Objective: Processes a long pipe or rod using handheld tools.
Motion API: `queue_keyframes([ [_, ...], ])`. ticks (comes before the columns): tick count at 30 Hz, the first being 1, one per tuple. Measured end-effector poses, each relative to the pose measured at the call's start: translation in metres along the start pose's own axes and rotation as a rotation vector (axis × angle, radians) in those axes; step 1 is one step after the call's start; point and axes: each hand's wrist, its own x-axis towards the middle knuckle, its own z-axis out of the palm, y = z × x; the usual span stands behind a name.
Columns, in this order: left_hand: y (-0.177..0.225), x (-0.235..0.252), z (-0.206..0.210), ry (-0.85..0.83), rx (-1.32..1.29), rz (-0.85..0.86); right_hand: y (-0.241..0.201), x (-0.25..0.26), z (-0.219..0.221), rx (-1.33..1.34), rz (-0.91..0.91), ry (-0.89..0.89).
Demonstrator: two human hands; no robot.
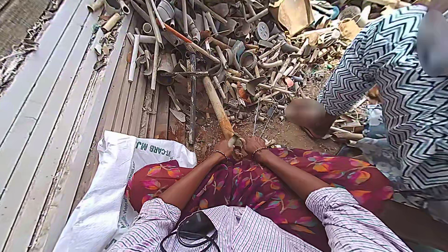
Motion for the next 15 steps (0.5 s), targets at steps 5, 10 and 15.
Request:
queue_keyframes([
  [5, 0.002, -0.004, -0.002, 0.045, -0.001, 0.003, -0.011, -0.011, 0.003, 0.028, -0.051, -0.025],
  [10, 0.001, -0.003, -0.003, 0.045, -0.002, 0.011, -0.009, -0.011, 0.001, 0.053, -0.039, -0.014],
  [15, -0.001, 0.000, 0.000, 0.045, -0.064, 0.018, -0.004, -0.003, 0.003, 0.063, -0.008, 0.002],
])
